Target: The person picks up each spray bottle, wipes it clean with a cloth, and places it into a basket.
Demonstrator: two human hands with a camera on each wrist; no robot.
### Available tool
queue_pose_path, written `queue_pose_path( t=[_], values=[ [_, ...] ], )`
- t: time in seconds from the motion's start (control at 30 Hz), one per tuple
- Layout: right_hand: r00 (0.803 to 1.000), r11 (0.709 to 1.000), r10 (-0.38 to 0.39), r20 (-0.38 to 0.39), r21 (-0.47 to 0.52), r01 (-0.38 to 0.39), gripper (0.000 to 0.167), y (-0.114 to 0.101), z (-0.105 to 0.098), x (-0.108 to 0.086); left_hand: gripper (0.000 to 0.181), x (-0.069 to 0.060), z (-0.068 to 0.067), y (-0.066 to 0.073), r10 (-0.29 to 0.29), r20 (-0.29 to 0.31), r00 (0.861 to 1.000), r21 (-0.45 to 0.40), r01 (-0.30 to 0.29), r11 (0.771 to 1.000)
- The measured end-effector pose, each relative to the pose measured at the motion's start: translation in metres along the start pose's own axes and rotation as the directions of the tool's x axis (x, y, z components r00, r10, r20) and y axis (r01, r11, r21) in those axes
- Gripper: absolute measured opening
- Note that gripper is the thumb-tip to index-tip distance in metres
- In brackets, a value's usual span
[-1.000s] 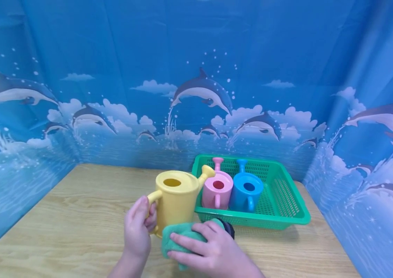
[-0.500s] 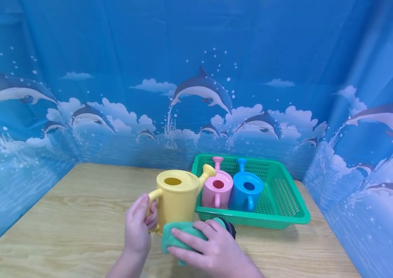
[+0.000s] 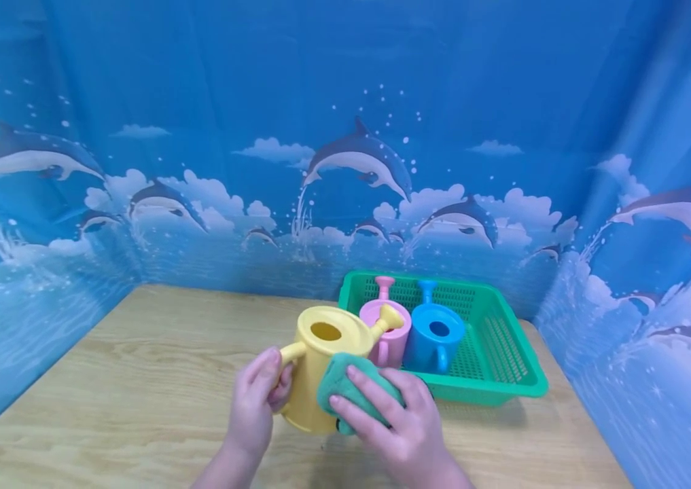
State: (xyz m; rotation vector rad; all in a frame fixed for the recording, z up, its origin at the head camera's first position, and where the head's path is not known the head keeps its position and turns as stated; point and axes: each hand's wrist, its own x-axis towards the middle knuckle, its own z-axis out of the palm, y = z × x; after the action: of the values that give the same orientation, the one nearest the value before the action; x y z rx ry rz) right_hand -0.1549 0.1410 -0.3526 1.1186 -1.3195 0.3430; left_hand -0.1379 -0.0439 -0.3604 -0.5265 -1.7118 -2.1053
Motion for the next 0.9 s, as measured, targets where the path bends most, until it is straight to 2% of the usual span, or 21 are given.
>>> queue_pose_path(
  t=[0.13,0.27,0.47,0.67,0.8,0.9],
  values=[
    [0.998,0.999,0.051,-0.039,-0.001,-0.051,0.019,-0.001,0.002,0.0,0.036,0.001,-0.001,0.001,0.004,0.002,1.0,-0.006,-0.004,1.0],
    [0.997,0.997,0.068,-0.02,0.035,-0.068,0.019,-0.003,0.001,0.0,0.036,0.0,-0.002,0.001,-0.013,-0.002,1.0,-0.027,0.013,1.0],
    [0.997,0.996,0.016,0.07,0.086,-0.022,0.022,-0.004,0.0,-0.004,0.039,0.0,-0.005,0.002,-0.07,-0.052,0.996,-0.085,0.066,0.994],
    [0.99,0.992,-0.041,0.136,0.123,0.024,0.021,-0.01,0.007,-0.01,0.038,0.004,-0.011,0.005,-0.152,-0.11,0.982,-0.12,0.139,0.983],
    [0.971,0.986,-0.114,0.209,0.145,0.084,0.023,-0.012,0.008,-0.009,0.038,0.008,-0.017,0.007,-0.19,-0.142,0.972,-0.154,0.168,0.974],
    [0.954,0.978,-0.174,0.246,0.155,0.138,0.024,-0.012,0.007,-0.006,0.039,0.01,-0.019,0.008,-0.192,-0.15,0.97,-0.173,0.166,0.971]
  ],
)
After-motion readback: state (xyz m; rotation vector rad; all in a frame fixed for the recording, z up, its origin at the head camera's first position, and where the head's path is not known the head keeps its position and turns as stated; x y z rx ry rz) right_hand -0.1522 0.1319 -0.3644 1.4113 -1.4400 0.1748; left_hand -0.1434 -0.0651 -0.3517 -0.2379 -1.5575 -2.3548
